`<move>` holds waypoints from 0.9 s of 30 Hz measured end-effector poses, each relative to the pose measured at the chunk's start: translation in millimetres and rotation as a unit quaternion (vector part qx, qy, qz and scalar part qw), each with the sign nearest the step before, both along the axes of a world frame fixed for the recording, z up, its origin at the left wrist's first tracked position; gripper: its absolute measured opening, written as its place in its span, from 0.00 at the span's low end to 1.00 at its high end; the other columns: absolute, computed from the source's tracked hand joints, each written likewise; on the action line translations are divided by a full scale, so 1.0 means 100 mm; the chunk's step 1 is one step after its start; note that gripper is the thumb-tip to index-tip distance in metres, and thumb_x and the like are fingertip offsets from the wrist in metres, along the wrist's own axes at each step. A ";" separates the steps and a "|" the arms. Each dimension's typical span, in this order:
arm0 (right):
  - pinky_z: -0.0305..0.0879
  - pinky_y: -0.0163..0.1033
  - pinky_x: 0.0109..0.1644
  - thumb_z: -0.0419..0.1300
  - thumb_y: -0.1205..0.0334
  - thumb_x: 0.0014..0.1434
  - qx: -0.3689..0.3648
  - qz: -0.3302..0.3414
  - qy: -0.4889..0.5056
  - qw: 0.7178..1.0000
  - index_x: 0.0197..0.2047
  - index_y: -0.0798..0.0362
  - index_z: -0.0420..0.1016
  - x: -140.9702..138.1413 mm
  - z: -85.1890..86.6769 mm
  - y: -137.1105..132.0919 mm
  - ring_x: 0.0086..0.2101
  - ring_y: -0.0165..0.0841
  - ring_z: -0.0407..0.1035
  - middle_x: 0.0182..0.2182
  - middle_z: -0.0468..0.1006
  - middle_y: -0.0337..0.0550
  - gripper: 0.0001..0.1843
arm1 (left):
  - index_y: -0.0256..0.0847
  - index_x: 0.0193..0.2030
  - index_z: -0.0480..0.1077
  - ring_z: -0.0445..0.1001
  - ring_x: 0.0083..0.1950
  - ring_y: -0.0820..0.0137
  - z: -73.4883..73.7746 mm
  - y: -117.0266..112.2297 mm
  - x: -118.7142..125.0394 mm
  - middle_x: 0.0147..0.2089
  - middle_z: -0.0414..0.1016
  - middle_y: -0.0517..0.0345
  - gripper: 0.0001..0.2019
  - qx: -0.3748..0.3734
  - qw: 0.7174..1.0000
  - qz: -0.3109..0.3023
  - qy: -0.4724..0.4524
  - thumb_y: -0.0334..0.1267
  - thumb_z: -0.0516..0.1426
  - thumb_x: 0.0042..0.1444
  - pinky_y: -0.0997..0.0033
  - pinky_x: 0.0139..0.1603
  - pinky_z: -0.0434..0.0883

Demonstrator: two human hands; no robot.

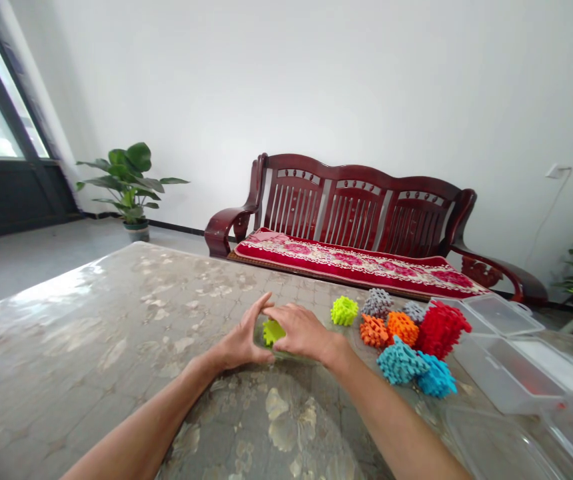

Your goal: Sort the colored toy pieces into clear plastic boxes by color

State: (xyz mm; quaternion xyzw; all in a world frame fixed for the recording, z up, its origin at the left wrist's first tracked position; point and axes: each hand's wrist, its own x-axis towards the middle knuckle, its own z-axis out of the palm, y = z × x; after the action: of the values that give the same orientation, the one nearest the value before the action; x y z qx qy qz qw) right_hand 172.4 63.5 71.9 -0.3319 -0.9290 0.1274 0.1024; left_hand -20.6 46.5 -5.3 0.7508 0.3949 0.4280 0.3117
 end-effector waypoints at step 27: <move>0.65 0.43 0.57 0.65 0.60 0.50 0.015 -0.323 -0.063 0.944 0.64 0.53 0.67 1.43 -0.01 0.67 0.54 0.44 0.72 0.55 0.77 0.51 0.37 | 0.41 0.74 0.42 0.58 0.69 0.47 0.09 -0.04 -0.01 0.68 0.59 0.38 0.62 -0.021 1.000 -0.007 0.015 0.41 0.73 0.36 0.42 0.70 0.53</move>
State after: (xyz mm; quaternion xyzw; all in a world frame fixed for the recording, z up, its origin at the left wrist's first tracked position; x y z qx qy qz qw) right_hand 315.7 130.8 71.2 -0.6198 -0.7785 0.0519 0.0839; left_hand -21.3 42.6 3.5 0.7531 0.4031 0.4061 0.3247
